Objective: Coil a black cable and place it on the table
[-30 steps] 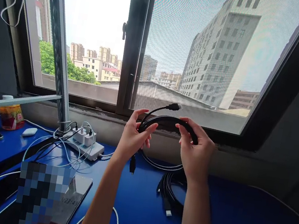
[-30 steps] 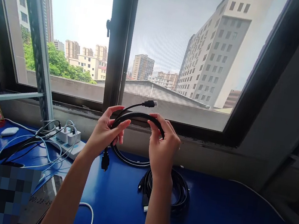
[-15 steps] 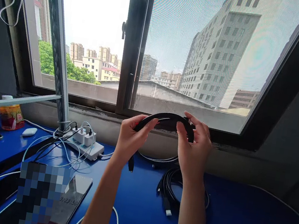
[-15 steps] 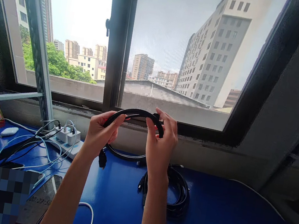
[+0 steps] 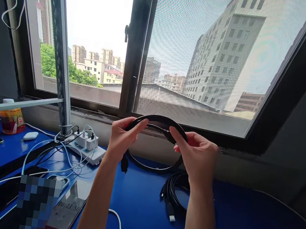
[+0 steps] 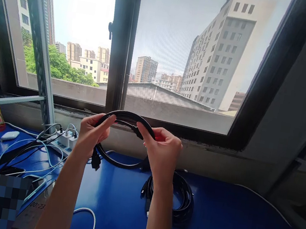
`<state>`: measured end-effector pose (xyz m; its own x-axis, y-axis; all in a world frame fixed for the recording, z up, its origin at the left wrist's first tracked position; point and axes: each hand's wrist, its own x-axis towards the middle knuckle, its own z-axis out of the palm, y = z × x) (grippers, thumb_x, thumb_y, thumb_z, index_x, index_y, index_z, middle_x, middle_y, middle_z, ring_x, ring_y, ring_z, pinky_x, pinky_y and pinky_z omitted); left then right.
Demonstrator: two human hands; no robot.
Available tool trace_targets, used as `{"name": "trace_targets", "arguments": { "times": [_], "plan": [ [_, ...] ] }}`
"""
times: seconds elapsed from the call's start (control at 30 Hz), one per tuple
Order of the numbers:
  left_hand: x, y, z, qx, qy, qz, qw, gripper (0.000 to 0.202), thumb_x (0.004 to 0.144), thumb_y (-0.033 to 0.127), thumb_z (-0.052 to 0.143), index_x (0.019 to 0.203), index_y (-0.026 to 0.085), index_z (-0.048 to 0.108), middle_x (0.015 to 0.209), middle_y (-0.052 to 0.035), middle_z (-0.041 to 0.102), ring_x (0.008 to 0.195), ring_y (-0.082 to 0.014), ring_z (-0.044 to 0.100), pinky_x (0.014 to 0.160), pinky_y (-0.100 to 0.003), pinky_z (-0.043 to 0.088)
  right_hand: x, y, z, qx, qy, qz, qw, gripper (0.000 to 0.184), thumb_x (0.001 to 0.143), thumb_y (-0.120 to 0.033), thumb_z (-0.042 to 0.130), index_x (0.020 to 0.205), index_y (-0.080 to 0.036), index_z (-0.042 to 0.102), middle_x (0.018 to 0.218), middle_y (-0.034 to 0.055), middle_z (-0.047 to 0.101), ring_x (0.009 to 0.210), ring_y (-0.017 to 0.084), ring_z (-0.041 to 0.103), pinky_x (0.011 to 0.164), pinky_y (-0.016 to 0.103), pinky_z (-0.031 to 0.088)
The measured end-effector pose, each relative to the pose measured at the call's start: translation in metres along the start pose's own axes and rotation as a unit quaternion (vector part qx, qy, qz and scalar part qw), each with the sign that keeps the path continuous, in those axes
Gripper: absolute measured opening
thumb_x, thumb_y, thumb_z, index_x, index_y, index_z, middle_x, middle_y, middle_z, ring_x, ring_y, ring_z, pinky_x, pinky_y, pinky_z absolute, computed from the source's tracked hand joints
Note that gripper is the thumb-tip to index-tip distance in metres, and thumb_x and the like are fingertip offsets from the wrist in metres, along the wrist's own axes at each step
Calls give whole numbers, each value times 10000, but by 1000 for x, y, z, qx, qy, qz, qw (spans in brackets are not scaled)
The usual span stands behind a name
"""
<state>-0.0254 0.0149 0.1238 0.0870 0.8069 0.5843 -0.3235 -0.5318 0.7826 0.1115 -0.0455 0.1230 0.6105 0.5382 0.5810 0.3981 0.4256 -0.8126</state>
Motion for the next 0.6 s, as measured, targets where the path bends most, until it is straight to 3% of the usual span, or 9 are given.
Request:
{"name": "trace_targets", "arguments": {
  "times": [0.13,0.27,0.37,0.47,0.53,0.6],
  "plan": [
    [2,-6,-5,-12,-38,-57,998,483,533,642,770,508,214,547,384,82,284,358,-32,185,357,-235,133,-3,-13,-6,64,-155,102,981,689,346,-809,714,462,-146,569,371,8,429,333,82,402,364,198,306],
    [5,-12,-6,-32,-52,-98,993,486,544,664,756,525,227,546,424,67,305,356,-34,165,355,-259,115,-5,-13,-6,86,-263,109,955,708,461,-822,665,585,-126,642,410,5,463,318,68,386,359,204,353],
    [7,-16,-6,-22,-59,-130,989,432,661,609,715,531,227,561,377,72,261,340,-45,168,361,-264,95,-3,-2,-4,37,-246,39,968,698,579,-726,680,935,-126,716,639,43,624,372,71,459,412,222,435],
    [9,-19,-7,-6,-54,-180,982,396,719,556,700,552,209,610,346,78,227,333,-48,165,363,-259,77,0,12,-1,-33,-185,-76,979,728,609,-574,754,1226,-209,624,1060,99,652,535,95,582,474,225,478],
    [10,-21,-8,-2,-46,-202,978,382,725,531,709,562,196,626,348,78,229,333,-44,169,361,-250,76,2,18,1,-38,-177,-138,974,721,638,-534,762,1275,-249,583,1192,99,600,634,106,614,497,216,485],
    [10,-21,-9,-3,-42,-210,977,369,745,503,701,565,189,627,348,79,237,329,-41,177,358,-239,80,2,20,3,-26,-181,-169,968,633,691,-541,734,1234,-245,601,1185,87,596,665,105,608,470,195,463]
  ]
}}
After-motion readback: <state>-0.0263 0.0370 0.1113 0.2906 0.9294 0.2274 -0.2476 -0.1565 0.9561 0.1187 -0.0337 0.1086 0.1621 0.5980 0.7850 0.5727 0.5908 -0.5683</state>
